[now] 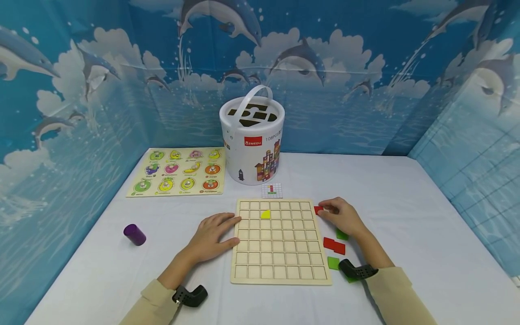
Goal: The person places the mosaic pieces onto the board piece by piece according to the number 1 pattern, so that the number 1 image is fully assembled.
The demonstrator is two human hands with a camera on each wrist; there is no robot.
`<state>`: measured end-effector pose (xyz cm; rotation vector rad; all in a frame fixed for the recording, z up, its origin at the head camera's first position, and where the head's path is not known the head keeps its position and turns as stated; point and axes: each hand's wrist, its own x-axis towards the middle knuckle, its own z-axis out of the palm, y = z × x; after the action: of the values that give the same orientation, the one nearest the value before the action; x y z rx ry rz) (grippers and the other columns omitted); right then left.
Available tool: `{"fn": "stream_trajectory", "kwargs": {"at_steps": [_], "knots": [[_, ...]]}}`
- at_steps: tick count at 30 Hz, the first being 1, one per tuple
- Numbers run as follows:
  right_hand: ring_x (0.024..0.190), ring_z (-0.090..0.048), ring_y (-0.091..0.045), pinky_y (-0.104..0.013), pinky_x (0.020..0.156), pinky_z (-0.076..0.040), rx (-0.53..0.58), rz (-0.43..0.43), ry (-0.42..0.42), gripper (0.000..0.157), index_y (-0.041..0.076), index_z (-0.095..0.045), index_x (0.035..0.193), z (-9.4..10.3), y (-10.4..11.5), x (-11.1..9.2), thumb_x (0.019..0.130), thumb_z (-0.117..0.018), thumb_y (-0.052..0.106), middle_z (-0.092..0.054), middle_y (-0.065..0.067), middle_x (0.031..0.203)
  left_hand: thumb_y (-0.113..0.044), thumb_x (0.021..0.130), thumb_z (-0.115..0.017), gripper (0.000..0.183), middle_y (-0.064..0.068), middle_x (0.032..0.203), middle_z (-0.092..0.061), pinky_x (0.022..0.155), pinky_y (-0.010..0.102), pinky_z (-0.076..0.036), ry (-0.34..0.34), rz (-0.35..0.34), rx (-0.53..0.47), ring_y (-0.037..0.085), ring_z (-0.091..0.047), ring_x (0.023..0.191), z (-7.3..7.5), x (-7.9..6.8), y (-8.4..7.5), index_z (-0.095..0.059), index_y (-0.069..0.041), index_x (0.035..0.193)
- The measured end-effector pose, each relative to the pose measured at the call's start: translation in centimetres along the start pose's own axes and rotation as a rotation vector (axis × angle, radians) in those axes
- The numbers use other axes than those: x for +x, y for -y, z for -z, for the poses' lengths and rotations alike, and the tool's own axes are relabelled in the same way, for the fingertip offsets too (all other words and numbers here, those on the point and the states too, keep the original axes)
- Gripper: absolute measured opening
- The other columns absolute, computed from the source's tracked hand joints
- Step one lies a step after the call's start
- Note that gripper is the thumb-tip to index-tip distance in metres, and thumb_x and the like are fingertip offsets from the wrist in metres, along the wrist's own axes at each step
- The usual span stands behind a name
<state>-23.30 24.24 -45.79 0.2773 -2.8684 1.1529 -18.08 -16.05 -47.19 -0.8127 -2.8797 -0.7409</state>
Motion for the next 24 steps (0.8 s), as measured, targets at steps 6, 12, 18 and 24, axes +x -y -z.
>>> {"fn": "stream_trajectory", "kwargs": {"at_steps": [6,12,18,24], "knots": [[0.089,-0.048,-0.024,-0.036,0.077,-0.043,0.0,-0.006,-0.003,0.031,0.001,-0.067,0.117,-0.19,-0.07,-0.02,0.091,-0.069,0.019,-0.056,-0.01,0.103,-0.051,0.094,-0.057,0.06,0.006,0.147,-0.044,0.109,0.059,-0.022,0.001,-0.002,0.005,0.032,-0.035,0.137,0.03,-0.02,0.02,-0.048,-0.023,0.146],[0.085,-0.048,-0.024,-0.034,0.071,-0.042,0.017,-0.005,-0.018,0.026,0.003,-0.064,0.108,-0.2,-0.02,0.01,0.089,-0.073,0.018,-0.055,-0.009,0.094,-0.05,0.094,-0.057,0.06,0.006,0.147,-0.044,0.109,0.06,-0.022,-0.003,-0.009,0.002,0.032,-0.035,0.137,0.08,-0.02,-0.02,-0.048,-0.023,0.146],[0.079,-0.048,-0.022,-0.029,0.067,-0.041,0.048,-0.017,-0.034,0.022,0.006,-0.061,0.102,-0.12,-0.12,0.01,0.087,-0.075,0.015,-0.054,-0.006,0.083,-0.05,0.094,-0.057,0.059,0.006,0.147,-0.044,0.109,0.06,-0.022,-0.007,-0.01,0.002,0.032,-0.035,0.137,0.06,-0.03,-0.01,-0.048,-0.023,0.146],[0.078,-0.049,-0.023,-0.026,0.065,-0.042,0.094,-0.018,-0.027,0.016,0.005,-0.06,0.101,0.01,0.03,-0.06,0.089,-0.07,0.01,-0.054,-0.006,0.083,-0.051,0.094,-0.056,0.06,0.006,0.148,-0.044,0.109,0.06,-0.022,-0.004,-0.006,0.009,0.031,-0.035,0.137,-0.01,-0.01,0.07,-0.048,-0.024,0.146]]}}
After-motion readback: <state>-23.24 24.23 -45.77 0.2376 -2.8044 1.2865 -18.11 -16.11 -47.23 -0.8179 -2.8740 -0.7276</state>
